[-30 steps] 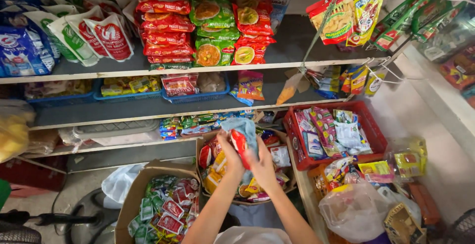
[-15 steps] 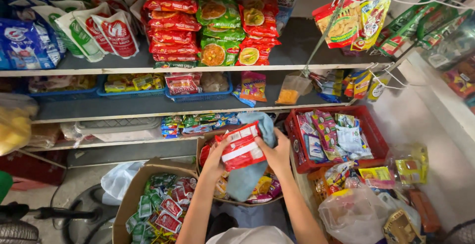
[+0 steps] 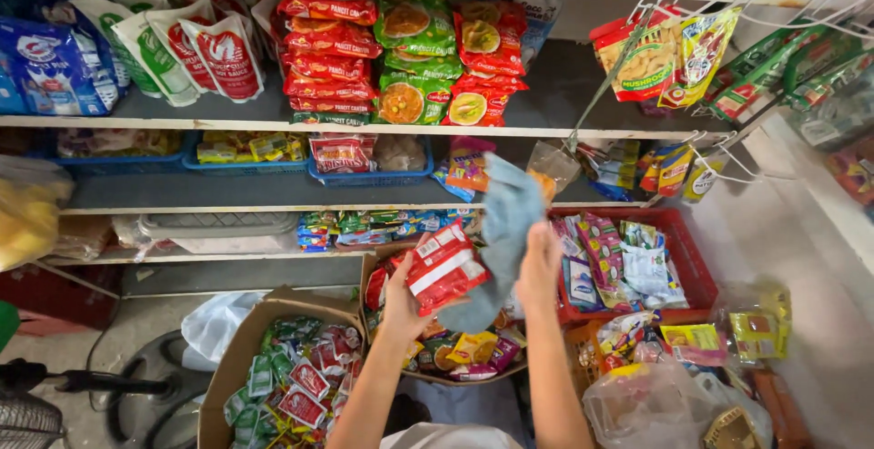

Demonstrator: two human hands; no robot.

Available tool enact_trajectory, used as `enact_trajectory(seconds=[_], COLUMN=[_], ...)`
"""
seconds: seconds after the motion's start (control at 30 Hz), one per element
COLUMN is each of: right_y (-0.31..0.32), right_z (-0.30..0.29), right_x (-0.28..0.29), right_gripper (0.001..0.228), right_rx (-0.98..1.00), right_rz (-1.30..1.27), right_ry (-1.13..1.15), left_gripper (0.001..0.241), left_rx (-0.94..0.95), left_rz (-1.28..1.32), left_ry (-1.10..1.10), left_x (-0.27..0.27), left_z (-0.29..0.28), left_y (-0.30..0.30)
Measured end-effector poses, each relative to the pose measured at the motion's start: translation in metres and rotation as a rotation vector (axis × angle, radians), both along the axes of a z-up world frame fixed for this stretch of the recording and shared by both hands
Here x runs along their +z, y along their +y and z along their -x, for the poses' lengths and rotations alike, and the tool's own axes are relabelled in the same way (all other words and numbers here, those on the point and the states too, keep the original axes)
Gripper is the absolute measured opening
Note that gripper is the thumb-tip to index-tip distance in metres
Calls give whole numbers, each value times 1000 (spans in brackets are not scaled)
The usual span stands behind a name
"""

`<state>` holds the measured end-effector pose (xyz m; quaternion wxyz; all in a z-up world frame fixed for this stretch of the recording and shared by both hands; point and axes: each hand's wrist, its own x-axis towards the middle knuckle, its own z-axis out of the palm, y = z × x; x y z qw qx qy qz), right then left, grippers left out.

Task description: Wiping down instant noodle packets with a cloth and organizing them on grocery store shelves.

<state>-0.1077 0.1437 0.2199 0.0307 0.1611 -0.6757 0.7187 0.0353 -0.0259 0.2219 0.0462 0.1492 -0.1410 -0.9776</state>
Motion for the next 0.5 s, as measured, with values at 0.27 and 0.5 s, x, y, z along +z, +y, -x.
enact_trajectory(seconds=[0.27,0.5], right_y=[-75,-79], right_z=[-76,-117], right_x=[15,12], right_gripper=[53,48], right_rx=[319,523], right_rz=[-802,-773], right_ry=[677,842], left_gripper=[54,73], left_rx=[201,313], left_rz=[-55,12], left_ry=[96,6], left_x=[-62,-63], left_z=[15,15], left_y=[-6,-23])
